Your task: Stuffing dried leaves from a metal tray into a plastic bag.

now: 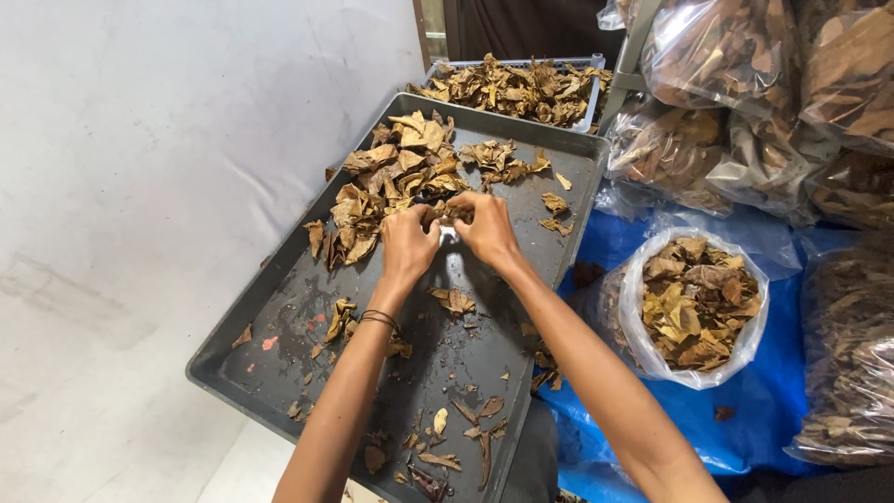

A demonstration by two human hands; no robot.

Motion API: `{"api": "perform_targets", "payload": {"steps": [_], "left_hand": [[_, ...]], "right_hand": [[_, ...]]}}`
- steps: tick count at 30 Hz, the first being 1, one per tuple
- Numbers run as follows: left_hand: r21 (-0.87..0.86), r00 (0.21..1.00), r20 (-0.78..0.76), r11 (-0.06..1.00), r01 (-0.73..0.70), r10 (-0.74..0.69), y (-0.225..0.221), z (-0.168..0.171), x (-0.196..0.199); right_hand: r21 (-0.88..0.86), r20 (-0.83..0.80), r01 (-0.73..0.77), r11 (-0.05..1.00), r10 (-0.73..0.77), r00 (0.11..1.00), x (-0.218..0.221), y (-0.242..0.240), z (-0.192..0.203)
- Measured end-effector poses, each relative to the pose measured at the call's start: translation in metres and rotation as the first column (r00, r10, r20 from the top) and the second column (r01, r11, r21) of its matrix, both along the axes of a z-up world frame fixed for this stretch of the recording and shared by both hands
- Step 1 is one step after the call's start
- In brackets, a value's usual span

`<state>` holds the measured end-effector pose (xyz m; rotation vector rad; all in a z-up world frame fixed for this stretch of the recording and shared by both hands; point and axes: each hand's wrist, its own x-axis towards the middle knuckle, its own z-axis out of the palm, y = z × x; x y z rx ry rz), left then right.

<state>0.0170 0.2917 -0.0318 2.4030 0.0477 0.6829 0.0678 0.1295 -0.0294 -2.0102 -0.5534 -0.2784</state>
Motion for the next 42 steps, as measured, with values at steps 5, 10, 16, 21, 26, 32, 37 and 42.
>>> {"api": "perform_targets", "payload": {"steps": [5, 10, 16, 21, 26, 32, 37, 42], "left_hand": [[-0.100, 0.996, 0.074, 0.993, 0.059, -0.051, -0.032, 0.040, -0.018], [-0.180, 0.983, 0.128, 0.972, 0.152, -0.130, -0.070, 0.063, -0.016], [-0.237, 0.971, 0.151, 0.947, 0.217, -0.184, -0.126, 0.073, -0.006], [-0.254, 0.931, 0.166, 0.898, 0.359, -0.326, -0.175, 0.079, -0.004], [-0.250, 0.898, 0.180, 0.864, 0.437, -0.402, -0.227, 0.079, -0.007], [-0.225, 0.869, 0.084, 0.840, 0.494, -0.488, -0.281, 0.062, -0.004], [-0.177, 0.834, -0.052, 0.827, 0.534, -0.550, -0.309, 0.045, 0.003], [-0.147, 0.792, -0.104, 0.796, 0.587, -0.602, -0.319, 0.050, -0.009]], "right_hand": [[0.111, -0.020, 0.057, 0.992, -0.055, 0.998, -0.018, -0.031, 0.036], [0.107, -0.001, 0.112, 0.988, -0.113, 0.994, -0.023, -0.072, 0.057], [0.099, 0.056, 0.172, 0.980, -0.178, 0.982, -0.036, -0.131, 0.076], [0.087, 0.087, 0.221, 0.971, -0.228, 0.970, -0.042, -0.188, 0.084], [0.045, 0.094, 0.258, 0.965, -0.261, 0.961, -0.059, -0.247, 0.083], [0.009, 0.035, 0.313, 0.950, -0.313, 0.949, -0.088, -0.302, 0.077], [-0.053, -0.009, 0.347, 0.936, -0.348, 0.937, -0.098, -0.335, 0.064], [-0.125, -0.016, 0.398, 0.909, -0.403, 0.915, -0.100, -0.351, 0.056]]}}
